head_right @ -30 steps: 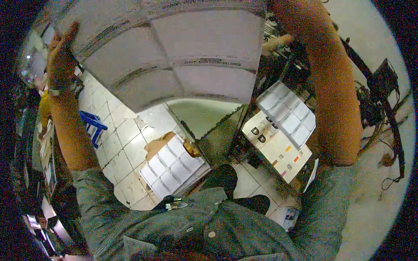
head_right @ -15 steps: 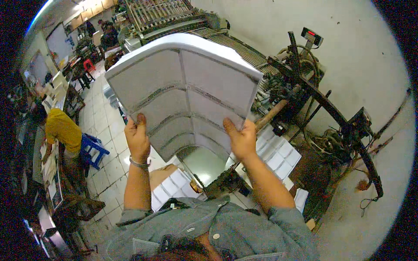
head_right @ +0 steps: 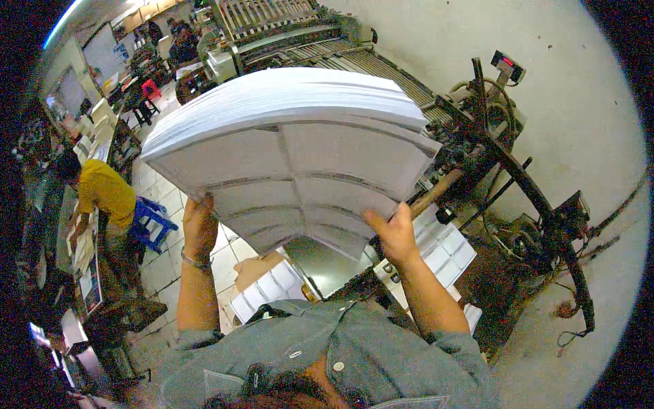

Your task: The person picks up stacks of printed paper sheets from a stool, aligns the edges of the sheets by hand, and places the stacks onto the tray of a large machine.

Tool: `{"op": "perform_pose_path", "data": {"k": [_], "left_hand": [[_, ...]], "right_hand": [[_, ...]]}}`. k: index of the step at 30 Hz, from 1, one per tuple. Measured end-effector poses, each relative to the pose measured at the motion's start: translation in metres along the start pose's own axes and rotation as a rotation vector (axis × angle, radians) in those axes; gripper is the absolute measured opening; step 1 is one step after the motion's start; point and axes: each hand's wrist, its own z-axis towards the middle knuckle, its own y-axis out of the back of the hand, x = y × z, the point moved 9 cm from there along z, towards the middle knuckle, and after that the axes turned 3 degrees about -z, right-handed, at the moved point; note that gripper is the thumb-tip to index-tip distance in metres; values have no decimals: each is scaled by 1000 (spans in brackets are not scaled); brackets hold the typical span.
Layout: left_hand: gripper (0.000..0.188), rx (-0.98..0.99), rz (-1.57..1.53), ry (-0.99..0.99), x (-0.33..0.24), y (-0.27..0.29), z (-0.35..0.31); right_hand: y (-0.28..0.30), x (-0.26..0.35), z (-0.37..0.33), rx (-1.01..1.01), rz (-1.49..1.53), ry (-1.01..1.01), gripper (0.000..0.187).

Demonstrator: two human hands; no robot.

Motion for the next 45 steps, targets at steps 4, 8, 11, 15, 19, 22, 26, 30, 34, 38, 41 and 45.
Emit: {"op": "perform_pose_path", "data": {"k": [4,8,11,15,19,22,26,30,34,38,41,45], "left_hand": [[45,-7,120,-25,-6,-12,8],[37,-189,336,-138,-11,-24,-12],[38,-180,534,-98,-13,-22,-6],[37,-17,132,-59,-5,-6,19],[43,85,5,26,-23,-27,11],[53,41,151,108,3,-1,2],[50,16,1,58,12,-11,12],[51,24,73,17,21,-11,22],[40,-83,239,-9,15,-12,-5],[35,-72,424,91,8,-11,6],[35,-28,301,99,2,-4,13],[35,-27,67,142,10,3,10]], "right_hand": [[5,-17,27,6,-221,-125,45],[-23,2,-2,29,-143,45,31],[-4,-10,6,-113,-399,31,29],[-12,23,23,-16,-133,62,35],[-10,33,6,5,-114,-8,34],[-13,18,-16,-3,-104,-27,36],[-8,22,-11,-51,-144,13,38],[15,-6,6,-34,-171,23,42],[7,-5,-25,-139,-186,42,45],[-5,2,-23,-184,-41,53,40],[-9,4,-12,-35,-22,16,43],[-14,-1,-18,6,51,-66,51]]}}
